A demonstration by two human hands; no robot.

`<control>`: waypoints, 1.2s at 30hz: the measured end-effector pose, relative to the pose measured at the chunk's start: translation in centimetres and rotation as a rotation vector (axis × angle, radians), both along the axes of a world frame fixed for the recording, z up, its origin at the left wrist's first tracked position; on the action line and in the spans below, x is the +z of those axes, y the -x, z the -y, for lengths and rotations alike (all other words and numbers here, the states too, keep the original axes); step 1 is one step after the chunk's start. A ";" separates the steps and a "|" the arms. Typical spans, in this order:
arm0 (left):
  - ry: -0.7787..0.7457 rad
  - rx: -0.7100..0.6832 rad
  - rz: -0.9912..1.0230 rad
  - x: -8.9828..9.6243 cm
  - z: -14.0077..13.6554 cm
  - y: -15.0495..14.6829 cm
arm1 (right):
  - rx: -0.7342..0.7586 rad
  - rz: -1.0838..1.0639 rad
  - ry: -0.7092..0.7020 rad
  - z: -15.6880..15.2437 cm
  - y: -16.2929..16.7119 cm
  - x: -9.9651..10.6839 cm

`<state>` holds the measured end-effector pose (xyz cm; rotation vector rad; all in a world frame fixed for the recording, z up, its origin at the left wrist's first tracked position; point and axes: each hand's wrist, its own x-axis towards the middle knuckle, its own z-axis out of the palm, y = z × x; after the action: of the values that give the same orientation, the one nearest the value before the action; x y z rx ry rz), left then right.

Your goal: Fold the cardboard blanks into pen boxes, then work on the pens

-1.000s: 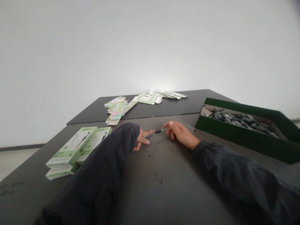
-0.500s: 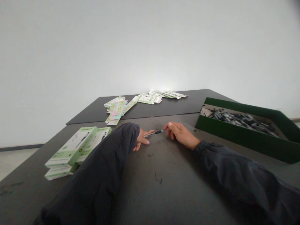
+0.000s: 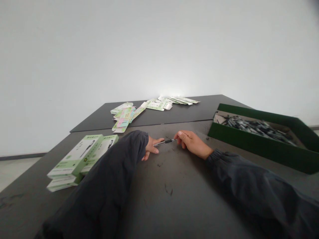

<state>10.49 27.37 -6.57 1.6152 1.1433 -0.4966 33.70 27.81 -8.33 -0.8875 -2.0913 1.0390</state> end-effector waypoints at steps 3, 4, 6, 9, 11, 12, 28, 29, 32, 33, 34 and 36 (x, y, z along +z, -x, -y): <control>-0.003 -0.015 -0.010 0.0 -0.1 0.0 | 0.002 0.001 -0.009 0.0 0.0 0.0; 0.003 -0.024 -0.010 0.0 -0.1 0.0 | 0.002 0.002 -0.013 0.0 -0.1 0.0; 0.011 -0.036 -0.005 0.0 -0.2 0.1 | 0.005 0.010 -0.020 -0.1 -0.1 0.1; -0.006 -0.034 0.006 0.0 -0.1 0.1 | 0.012 0.017 -0.020 0.0 -0.1 0.0; -0.020 -0.018 -0.003 -0.1 0.0 0.1 | 0.015 0.008 -0.018 0.1 0.1 -0.1; -0.029 -0.007 -0.007 -0.2 0.0 0.1 | 0.014 0.001 -0.015 0.2 0.2 -0.1; -0.089 -0.125 0.005 -0.3 -0.1 0.2 | -0.491 0.919 -0.386 -3.7 -5.8 2.5; -0.088 -0.137 0.005 -0.3 -0.2 0.2 | -0.477 0.940 -0.372 -3.6 -5.6 2.2; -0.078 -0.162 0.001 -0.3 -0.2 0.1 | -0.415 0.995 -0.335 -3.5 -5.2 1.6; -0.072 -0.158 -0.002 -0.4 -0.2 0.1 | -0.384 1.006 -0.330 -3.5 -5.1 1.5; -0.067 -0.149 -0.001 -0.4 -0.2 0.1 | -0.351 1.011 -0.334 -3.5 -5.0 1.4; -0.068 -0.130 0.023 -0.4 -0.2 0.1 | -0.290 1.013 -0.357 -3.6 -5.0 1.4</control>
<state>10.40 27.55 -6.98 1.7573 1.0524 -0.5267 38.74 31.42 -6.93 -1.6720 -2.6639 -0.0157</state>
